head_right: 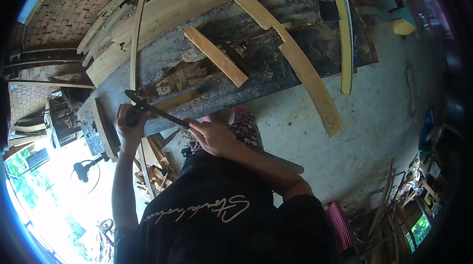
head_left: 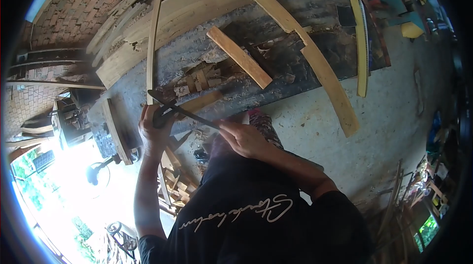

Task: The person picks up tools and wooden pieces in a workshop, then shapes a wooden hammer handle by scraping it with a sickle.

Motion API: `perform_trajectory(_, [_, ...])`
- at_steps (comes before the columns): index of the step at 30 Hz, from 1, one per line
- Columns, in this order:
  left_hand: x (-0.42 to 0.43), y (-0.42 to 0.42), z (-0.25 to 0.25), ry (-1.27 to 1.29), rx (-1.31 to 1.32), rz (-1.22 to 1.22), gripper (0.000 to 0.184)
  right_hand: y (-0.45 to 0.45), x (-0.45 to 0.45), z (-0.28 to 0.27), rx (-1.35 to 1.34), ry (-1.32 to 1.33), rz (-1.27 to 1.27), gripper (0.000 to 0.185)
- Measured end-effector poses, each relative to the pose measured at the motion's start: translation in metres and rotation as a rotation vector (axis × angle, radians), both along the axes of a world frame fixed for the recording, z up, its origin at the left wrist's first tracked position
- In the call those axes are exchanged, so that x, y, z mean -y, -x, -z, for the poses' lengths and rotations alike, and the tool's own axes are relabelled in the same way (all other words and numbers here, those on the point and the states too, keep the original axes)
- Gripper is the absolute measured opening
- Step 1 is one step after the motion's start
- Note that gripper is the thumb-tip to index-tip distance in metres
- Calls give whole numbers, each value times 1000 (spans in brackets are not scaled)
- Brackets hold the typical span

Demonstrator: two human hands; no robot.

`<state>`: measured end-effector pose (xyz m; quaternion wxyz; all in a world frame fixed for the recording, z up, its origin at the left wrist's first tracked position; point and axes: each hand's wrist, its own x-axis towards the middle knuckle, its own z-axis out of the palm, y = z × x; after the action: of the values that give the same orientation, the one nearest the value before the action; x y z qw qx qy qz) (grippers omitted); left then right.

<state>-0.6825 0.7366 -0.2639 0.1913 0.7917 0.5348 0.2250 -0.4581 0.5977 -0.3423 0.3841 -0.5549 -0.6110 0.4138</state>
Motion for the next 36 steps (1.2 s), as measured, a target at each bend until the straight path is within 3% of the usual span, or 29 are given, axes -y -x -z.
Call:
perform_trajectory(4, [5,-8,-6,-45,-56,32,36,-5,0,7,51,50,26,34])
perform_trajectory(5, [6,-7,-4,-32,-39,18,39,-13,-4,7,52,197,-29,33])
perform_trajectory(8, [1,-5,-3,-32,-28,-6,41,-13,-5,19,9,-17,87,32])
perform_trajectory(14, [1,-2,-3,-24,-32,15,40,-12,5,6,32,61,-21,36])
perform_trajectory(16, [-1,-2,-3,-61,-40,12,40,-28,-2,18,-10,410,-4,37])
perform_trajectory(17, [-1,-1,-3,-68,-39,9,40,-31,-4,32,-18,440,52,37])
perform_trajectory(19, [-1,-1,-1,-118,-24,43,41,-31,4,52,18,319,78,36])
perform_trajectory(20, [-2,-4,-3,-112,-25,45,41,-33,-2,32,52,207,103,36])
perform_trajectory(21, [-3,-8,-8,-94,-50,55,42,-40,-2,8,22,402,-31,33])
perform_trajectory(22, [-3,-11,-10,-77,-73,65,42,-34,1,8,21,411,-30,33])
perform_trajectory(24, [-3,-11,-9,-54,-93,81,41,-19,10,8,-10,55,8,32])
perform_trajectory(26, [-7,-11,-11,-52,-111,95,40,-19,12,26,-26,49,49,33])
perform_trajectory(28, [-9,-11,-12,-99,-121,124,38,-32,14,65,-38,373,79,34])
perform_trajectory(30, [-10,-8,-9,-91,-131,108,39,-41,25,107,0,353,106,35])
perform_trajectory(32, [-8,-16,-18,-68,-144,95,41,-44,35,116,35,348,136,37])
perform_trajectory(34, [-8,-31,-30,-147,-350,-5,45,-47,33,121,208,306,152,39])
perform_trajectory(36, [-9,-27,-29,-101,-366,-85,50,-48,32,124,173,307,133,41])
